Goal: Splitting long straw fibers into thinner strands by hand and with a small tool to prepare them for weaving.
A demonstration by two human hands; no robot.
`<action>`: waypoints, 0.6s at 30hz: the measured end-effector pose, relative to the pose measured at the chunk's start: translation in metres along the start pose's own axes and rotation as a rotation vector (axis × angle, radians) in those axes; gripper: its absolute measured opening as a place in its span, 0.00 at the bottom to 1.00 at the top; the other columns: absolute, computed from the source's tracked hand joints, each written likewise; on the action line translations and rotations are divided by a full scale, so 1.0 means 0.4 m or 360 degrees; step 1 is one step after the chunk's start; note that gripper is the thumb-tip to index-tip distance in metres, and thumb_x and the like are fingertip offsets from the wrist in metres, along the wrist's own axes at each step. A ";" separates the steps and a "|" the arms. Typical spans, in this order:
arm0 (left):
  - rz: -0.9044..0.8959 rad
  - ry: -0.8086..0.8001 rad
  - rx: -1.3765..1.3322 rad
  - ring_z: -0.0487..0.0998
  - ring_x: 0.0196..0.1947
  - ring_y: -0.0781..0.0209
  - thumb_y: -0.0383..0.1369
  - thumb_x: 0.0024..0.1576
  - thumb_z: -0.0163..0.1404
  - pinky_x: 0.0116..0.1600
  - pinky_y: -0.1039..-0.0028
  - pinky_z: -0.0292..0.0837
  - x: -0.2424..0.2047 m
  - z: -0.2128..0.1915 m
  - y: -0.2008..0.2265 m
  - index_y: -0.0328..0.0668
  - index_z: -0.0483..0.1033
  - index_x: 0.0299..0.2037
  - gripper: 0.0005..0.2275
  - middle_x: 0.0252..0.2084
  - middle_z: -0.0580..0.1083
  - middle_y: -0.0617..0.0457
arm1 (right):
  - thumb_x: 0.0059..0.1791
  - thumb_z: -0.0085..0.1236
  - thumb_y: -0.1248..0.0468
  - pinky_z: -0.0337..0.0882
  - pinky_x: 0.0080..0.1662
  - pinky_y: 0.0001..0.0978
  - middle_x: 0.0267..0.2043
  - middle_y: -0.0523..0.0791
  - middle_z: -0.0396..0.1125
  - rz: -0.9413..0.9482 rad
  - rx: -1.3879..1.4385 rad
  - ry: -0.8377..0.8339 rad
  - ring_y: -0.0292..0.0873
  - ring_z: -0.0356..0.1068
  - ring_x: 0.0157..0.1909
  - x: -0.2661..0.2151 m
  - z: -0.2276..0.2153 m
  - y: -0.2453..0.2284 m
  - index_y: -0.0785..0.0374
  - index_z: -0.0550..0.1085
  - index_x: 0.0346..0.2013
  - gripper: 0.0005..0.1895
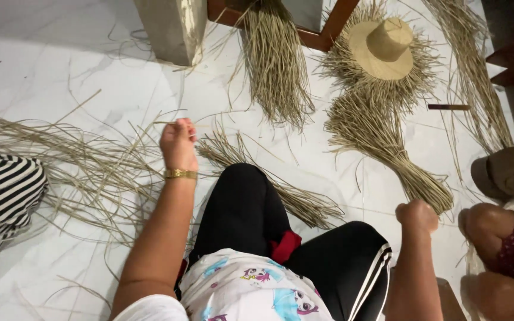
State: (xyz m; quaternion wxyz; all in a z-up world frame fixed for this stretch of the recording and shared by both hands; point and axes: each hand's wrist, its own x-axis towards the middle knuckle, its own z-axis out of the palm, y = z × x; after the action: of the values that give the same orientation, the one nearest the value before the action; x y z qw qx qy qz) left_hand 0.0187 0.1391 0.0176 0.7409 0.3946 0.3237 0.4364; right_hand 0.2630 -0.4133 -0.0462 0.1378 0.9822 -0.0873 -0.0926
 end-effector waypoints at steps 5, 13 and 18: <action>-0.0019 -0.0530 0.0869 0.82 0.35 0.60 0.43 0.54 0.60 0.39 0.73 0.76 -0.208 0.122 -0.177 0.51 0.82 0.35 0.09 0.30 0.81 0.54 | 0.52 0.54 0.63 0.76 0.40 0.44 0.29 0.54 0.75 -0.0973 0.1435 -0.0052 0.50 0.77 0.30 -0.300 -0.253 -0.289 0.60 0.79 0.53 0.16; -0.0672 -0.0786 0.0203 0.78 0.37 0.68 0.40 0.55 0.62 0.39 0.79 0.72 -0.380 0.229 -0.171 0.46 0.81 0.37 0.08 0.35 0.77 0.56 | 0.51 0.59 0.64 0.74 0.37 0.34 0.28 0.44 0.78 -0.1460 0.1624 0.0084 0.41 0.79 0.33 -0.545 -0.397 -0.401 0.55 0.82 0.40 0.06; -0.1249 -0.0942 -0.0203 0.79 0.38 0.70 0.42 0.65 0.49 0.38 0.80 0.67 -0.272 0.201 -0.149 0.50 0.79 0.39 0.10 0.37 0.81 0.58 | 0.50 0.52 0.73 0.74 0.42 0.38 0.31 0.49 0.78 -0.1906 0.2079 -0.0430 0.37 0.74 0.38 -0.483 -0.323 -0.335 0.66 0.82 0.36 0.10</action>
State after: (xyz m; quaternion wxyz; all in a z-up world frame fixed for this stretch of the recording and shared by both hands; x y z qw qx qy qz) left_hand 0.0638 -0.0016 0.0193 0.9322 0.3039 0.1962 0.0128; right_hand 0.1222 -0.2155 0.0680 -0.5315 0.7266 0.3890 -0.1957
